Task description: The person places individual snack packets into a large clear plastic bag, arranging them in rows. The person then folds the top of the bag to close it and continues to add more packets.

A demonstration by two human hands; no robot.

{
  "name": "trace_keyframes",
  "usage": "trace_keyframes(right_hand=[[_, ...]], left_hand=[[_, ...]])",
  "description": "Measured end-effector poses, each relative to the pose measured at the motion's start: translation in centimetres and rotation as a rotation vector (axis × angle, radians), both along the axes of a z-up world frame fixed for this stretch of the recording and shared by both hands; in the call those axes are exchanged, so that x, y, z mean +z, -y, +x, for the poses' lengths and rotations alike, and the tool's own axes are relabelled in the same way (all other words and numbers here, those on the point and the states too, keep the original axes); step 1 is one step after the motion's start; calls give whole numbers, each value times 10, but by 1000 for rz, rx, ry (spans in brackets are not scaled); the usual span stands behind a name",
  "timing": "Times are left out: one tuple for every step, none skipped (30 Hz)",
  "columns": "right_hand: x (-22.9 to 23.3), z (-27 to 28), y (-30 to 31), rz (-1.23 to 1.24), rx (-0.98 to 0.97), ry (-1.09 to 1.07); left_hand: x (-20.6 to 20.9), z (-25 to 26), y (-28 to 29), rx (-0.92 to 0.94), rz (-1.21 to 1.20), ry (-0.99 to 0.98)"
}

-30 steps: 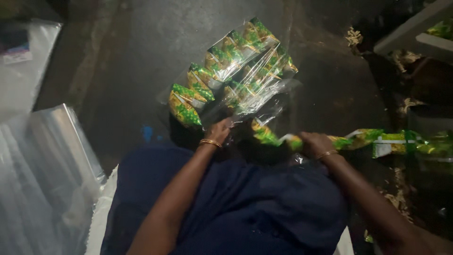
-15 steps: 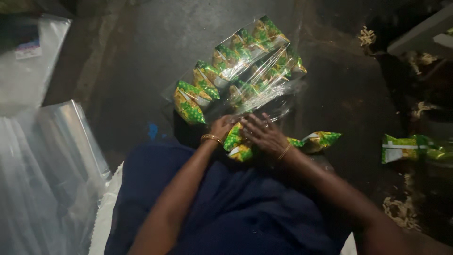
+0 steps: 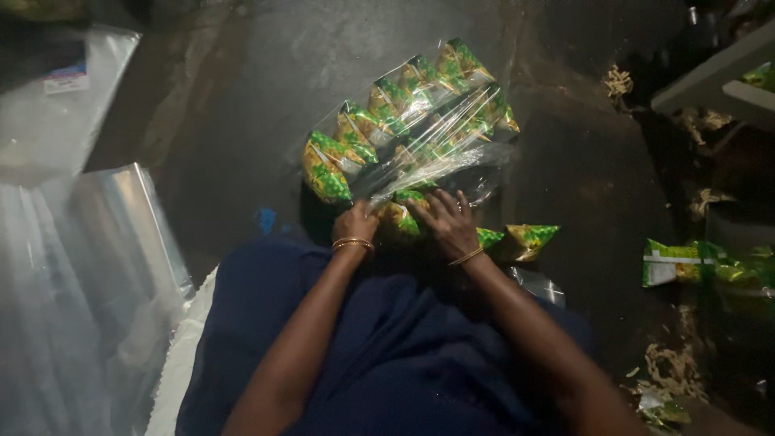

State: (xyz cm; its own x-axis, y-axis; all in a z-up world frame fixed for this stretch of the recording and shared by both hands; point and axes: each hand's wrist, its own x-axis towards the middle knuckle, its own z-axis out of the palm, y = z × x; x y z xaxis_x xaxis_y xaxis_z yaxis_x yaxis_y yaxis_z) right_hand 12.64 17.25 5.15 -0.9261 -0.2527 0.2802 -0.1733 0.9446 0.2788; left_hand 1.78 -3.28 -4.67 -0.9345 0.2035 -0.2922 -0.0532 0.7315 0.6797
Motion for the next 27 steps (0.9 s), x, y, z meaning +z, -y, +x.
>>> trace_keyframes(right_hand=[[3, -1, 6, -30, -16, 3], [6, -2, 11, -61, -32, 5], [10, -3, 16, -134, -38, 13], [13, -4, 21, -208, -43, 20], [16, -6, 25, -281, -49, 27], [19, -7, 27, -248, -78, 9], [21, -8, 31, -216, -107, -9], [22, -9, 33, -185, -135, -28], [21, -9, 37, -198, -160, 31], [19, -10, 40, -211, -184, 89], [17, -13, 42, -224, -211, 144], [14, -17, 43, -230, -224, 141], [12, -18, 42, -233, -241, 142], [9, -19, 39, -236, -257, 142], [6, -20, 37, -232, -260, 149], [2, -21, 36, -229, -262, 156], [-2, -21, 36, -227, -262, 167], [-6, -21, 37, -242, -262, 154], [-10, -22, 38, -256, -259, 136], [-14, -23, 39, -271, -256, 118], [-17, -25, 39, -278, -260, 105], [-20, -27, 39, -286, -264, 92], [-24, -26, 37, -293, -273, 84], [-27, -26, 35, -300, -284, 66], [-32, -27, 36, -311, -292, 52], [-35, -28, 37, -323, -301, 37], [-39, -30, 38, -332, -308, 36]], left_hand=[[0, 0, 0, 15, 10, -19], [-2, 0, 0, 45, 60, -77], [-7, 0, -1, 75, 110, -134], [-13, 0, -3, 105, 160, -191], [-19, 0, -5, 103, 203, -226], [-26, 0, -7, 103, 236, -255], [-33, 0, -9, 113, 288, -279], [-39, 1, -12, 125, 367, -277], [-45, 2, -11, 146, 459, -270], [-50, 2, -11, 170, 571, -263], [-52, 0, -11, 175, 680, -235], [-53, -3, -12, 180, 785, -210], [-52, -3, -16, 182, 887, -182], [-51, -3, -20, 164, 863, -199], [-48, -3, -21, 142, 838, -222], [-45, -2, -22, 113, 813, -248], [-42, 0, -21, 133, 753, -215], [-37, 2, -18, 152, 694, -182], [-32, 1, -16, 172, 637, -153], [-26, 1, -13, 205, 605, -186], [-19, -1, -13, 233, 576, -219], [-12, -2, -13, 261, 547, -252], [-6, -1, -13, 221, 585, -290], [0, 2, -14, 181, 623, -328], [5, 4, -11, 144, 655, -365], [10, 8, -9, 85, 495, -270], [16, 10, -6, 29, 333, -179]])
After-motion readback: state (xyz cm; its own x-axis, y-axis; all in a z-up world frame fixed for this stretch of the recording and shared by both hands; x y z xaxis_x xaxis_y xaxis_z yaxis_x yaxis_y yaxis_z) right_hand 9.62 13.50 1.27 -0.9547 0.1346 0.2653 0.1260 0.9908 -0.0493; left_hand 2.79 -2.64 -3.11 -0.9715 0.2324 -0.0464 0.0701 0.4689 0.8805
